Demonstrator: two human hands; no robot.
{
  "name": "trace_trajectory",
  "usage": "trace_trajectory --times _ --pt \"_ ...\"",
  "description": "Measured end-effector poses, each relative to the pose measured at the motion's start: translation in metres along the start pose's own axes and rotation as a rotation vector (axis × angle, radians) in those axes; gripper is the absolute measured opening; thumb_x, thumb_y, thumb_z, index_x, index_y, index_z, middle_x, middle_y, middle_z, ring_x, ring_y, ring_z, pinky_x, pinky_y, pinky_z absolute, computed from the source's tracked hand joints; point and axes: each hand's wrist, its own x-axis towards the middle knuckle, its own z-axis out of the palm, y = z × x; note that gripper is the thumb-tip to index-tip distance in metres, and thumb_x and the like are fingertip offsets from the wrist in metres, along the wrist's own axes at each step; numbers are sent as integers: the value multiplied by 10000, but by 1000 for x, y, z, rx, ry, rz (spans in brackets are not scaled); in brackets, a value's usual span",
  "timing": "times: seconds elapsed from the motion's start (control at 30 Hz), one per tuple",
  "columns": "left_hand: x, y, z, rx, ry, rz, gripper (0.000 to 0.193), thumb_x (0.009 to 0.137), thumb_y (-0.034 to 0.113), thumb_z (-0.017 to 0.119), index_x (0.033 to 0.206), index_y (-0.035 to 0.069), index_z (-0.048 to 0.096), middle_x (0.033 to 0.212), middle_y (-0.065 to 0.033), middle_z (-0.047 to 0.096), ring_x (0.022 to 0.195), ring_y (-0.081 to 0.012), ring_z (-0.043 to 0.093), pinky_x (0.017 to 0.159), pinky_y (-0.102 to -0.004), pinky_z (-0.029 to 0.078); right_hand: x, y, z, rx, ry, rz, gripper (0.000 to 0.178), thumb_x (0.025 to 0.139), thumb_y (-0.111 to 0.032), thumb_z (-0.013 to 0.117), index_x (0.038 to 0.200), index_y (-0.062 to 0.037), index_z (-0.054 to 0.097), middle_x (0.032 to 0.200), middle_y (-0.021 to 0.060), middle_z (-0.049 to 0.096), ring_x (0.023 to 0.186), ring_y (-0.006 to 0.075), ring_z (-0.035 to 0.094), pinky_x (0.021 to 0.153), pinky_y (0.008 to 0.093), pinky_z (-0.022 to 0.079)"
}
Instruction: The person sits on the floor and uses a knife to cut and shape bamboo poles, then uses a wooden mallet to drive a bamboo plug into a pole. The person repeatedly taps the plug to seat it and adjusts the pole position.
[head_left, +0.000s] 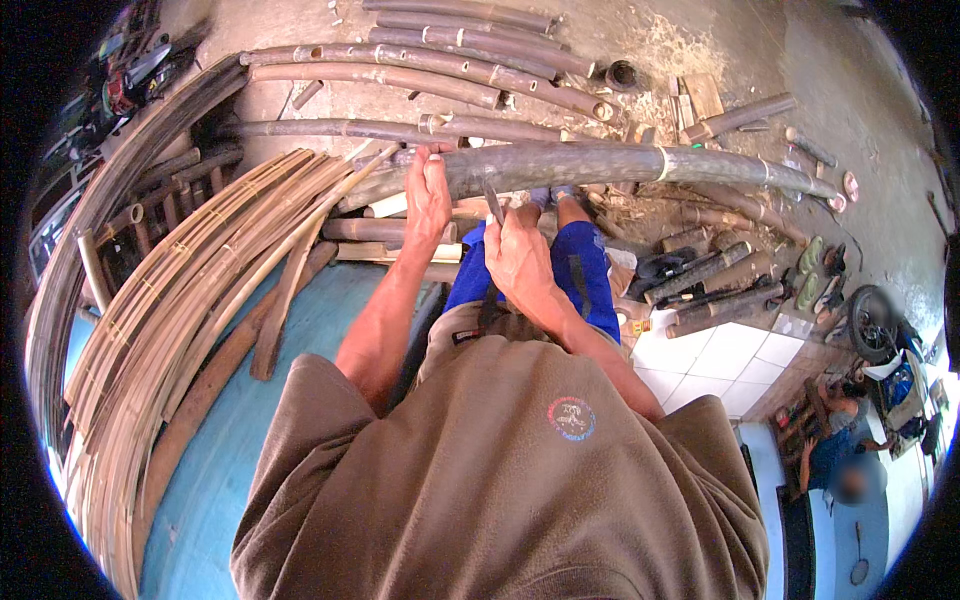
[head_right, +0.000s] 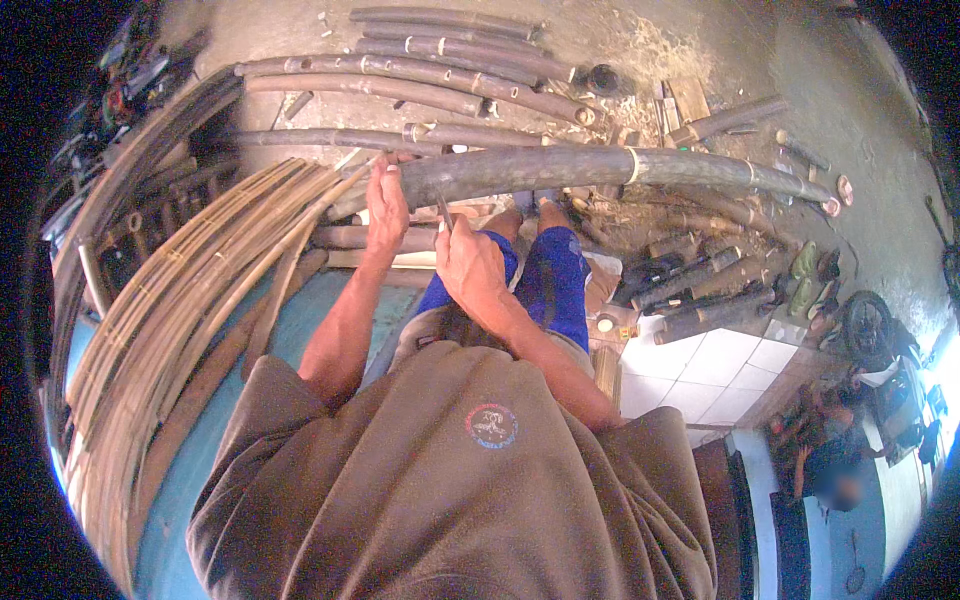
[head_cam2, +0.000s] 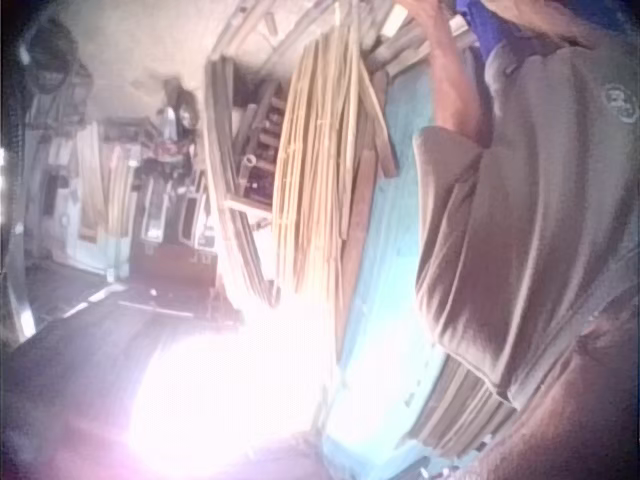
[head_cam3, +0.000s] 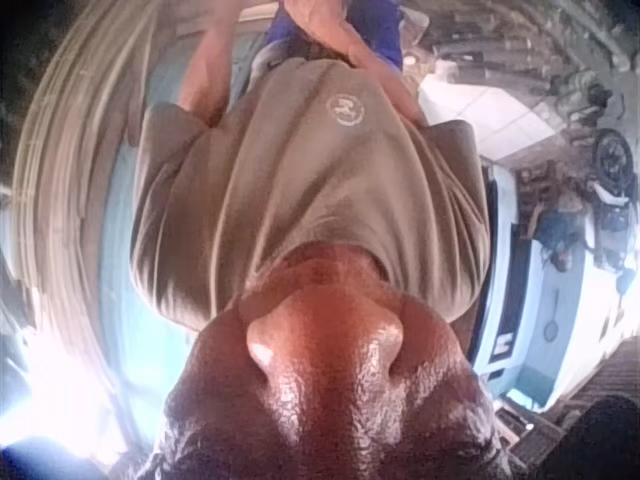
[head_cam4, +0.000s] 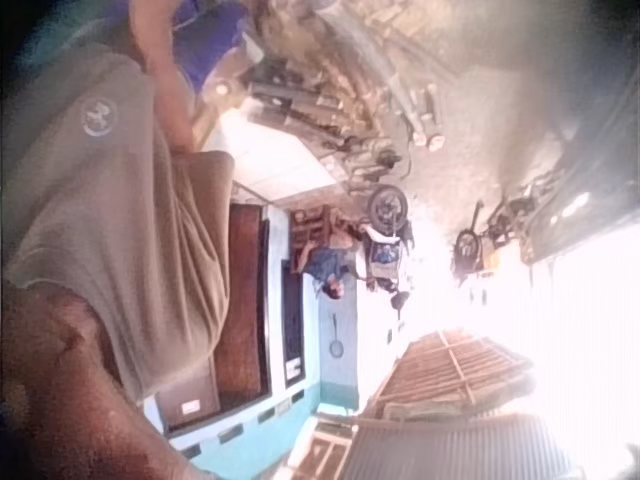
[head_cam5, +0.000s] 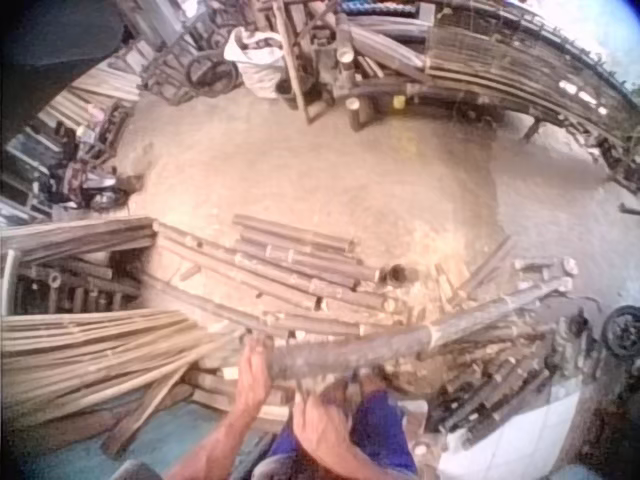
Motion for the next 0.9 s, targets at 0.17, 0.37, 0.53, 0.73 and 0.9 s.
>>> trace_trajectory --times 0.17,0.37,0.53,0.73,0.9 --pt "16 23 3 -83 16 104 365 1039 268 413 1178 13 634 895 -137 619 832 -238 549 799 -379 456 -36 75 38 -47 -81 -108 343 1056 -276 491 946 29 601 713 264 642 656 429 686 576 529 539" --pt "37 17 6 -29 36 110 382 1035 285 398 1163 20 641 953 -171 632 883 -266 564 886 -380 458 -26 74 -43 843 67 492 313 1053 -320 570 995 -15 609 716 61 605 547 185 616 495 350 533" --pt "23 -25 3 -34 -46 9 388 1045 307 392 1174 51 652 1102 -126 623 1020 -223 543 951 -383 444 -38 150 -104 1240 498 595 269 1001 -287 644 1011 -28 573 763 74 602 611 220 620 529 412 567" --pt "19 -69 10 -133 -96 -191 428 1056 330 382 1255 41 627 1282 -155 591 1229 -285 512 1105 -404 359 -74 226 -164 1319 790 627 233 1008 -229 602 1042 -8 539 798 101 606 678 257 644 608 470 599" --pt "32 -69 10 -89 -80 -216 436 1046 349 390 1278 61 622 1330 -135 574 1255 -294 514 1112 -420 366 -87 286 -201 1257 847 670 225 1007 -217 596 986 3 558 818 116 613 704 266 652 636 470 602"
